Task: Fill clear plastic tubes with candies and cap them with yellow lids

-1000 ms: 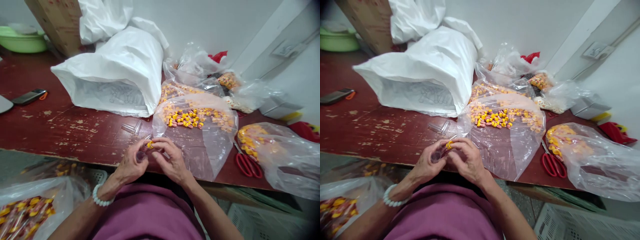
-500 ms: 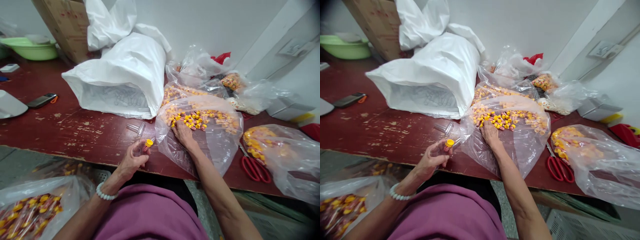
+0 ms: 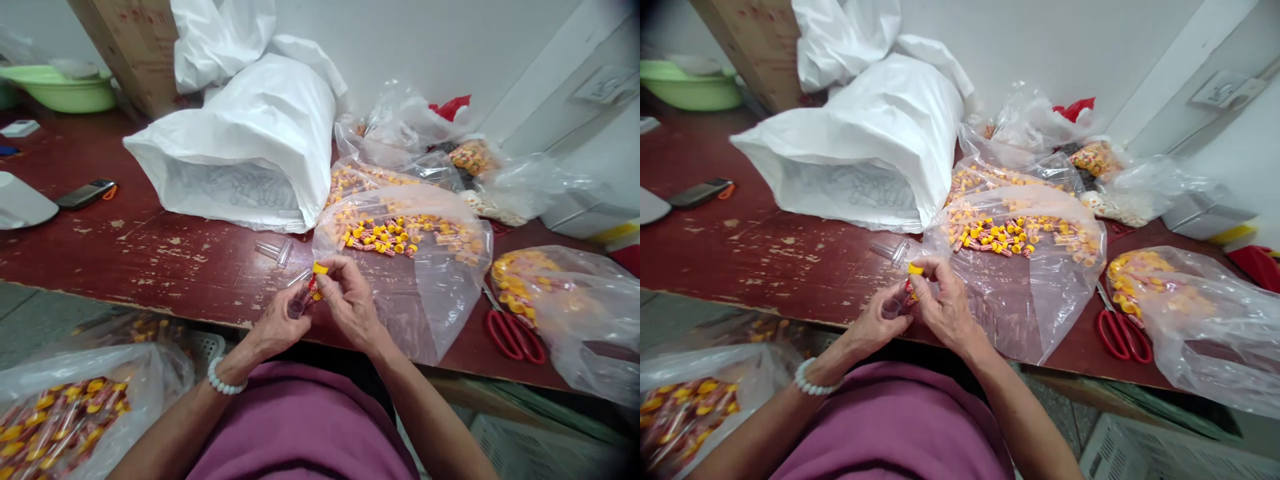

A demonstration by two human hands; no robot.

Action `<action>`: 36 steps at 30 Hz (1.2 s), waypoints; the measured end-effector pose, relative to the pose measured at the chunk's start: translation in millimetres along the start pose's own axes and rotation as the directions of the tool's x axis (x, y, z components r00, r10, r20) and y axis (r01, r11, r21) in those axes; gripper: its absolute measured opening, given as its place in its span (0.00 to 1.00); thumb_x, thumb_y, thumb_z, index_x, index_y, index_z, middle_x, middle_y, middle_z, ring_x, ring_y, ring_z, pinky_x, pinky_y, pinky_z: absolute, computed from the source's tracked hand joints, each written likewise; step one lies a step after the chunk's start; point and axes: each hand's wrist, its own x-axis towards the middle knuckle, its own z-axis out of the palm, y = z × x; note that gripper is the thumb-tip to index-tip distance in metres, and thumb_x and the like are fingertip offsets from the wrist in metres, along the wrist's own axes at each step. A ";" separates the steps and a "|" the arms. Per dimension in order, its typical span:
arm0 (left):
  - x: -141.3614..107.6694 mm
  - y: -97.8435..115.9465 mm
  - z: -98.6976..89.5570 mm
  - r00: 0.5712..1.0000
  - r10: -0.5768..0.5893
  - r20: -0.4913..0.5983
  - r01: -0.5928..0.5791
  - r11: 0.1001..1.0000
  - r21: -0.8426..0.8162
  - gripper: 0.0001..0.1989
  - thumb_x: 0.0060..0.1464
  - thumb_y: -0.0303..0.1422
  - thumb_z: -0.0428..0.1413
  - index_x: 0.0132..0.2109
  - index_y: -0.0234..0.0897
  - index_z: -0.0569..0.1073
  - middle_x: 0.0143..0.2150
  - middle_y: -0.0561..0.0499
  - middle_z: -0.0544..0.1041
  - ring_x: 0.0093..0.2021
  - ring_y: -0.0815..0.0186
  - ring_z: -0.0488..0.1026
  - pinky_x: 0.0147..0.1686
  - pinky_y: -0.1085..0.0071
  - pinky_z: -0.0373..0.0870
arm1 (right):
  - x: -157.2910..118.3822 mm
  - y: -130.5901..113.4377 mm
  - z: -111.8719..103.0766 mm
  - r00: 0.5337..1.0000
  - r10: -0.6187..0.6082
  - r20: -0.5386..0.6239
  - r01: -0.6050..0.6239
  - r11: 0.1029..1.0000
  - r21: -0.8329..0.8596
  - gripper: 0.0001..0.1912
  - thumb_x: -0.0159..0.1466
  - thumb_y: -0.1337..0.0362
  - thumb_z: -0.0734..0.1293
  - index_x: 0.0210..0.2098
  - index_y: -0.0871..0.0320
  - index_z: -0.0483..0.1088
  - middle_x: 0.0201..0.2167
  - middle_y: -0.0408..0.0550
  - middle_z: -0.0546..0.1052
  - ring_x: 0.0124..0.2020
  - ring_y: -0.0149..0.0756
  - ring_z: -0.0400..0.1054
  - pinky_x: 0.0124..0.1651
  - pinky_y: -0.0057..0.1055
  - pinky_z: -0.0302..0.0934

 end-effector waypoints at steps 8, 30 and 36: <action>-4.3 4.3 0.5 0.999 -0.031 0.021 0.032 0.998 -0.061 0.11 0.41 0.24 0.55 0.37 0.34 0.69 0.25 0.57 0.65 0.24 0.74 0.59 0.23 0.77 0.58 | -17.1 -1.2 3.9 0.977 -0.175 0.122 0.197 0.960 -0.202 0.08 0.62 0.63 0.64 0.42 0.53 0.68 0.51 0.51 0.68 0.55 0.39 0.61 0.57 0.42 0.58; -4.4 -1.1 -9.8 0.989 -0.140 -0.048 0.136 0.988 -0.073 0.08 0.37 0.25 0.52 0.31 0.34 0.68 0.28 0.54 0.69 0.22 0.74 0.62 0.19 0.79 0.60 | 87.7 114.3 -29.0 0.931 0.300 -0.207 -0.358 0.643 -0.677 0.18 0.64 0.56 0.59 0.46 0.60 0.72 0.36 0.58 0.75 0.39 0.46 0.69 0.43 0.40 0.60; -3.6 -0.6 -6.0 0.990 -0.141 -0.006 0.141 0.988 -0.060 0.08 0.37 0.25 0.52 0.31 0.35 0.68 0.27 0.54 0.68 0.22 0.74 0.61 0.18 0.78 0.58 | 52.4 80.5 -39.5 0.966 0.198 -0.169 -0.258 0.814 -0.520 0.20 0.67 0.53 0.53 0.45 0.61 0.66 0.31 0.47 0.74 0.32 0.33 0.68 0.36 0.28 0.62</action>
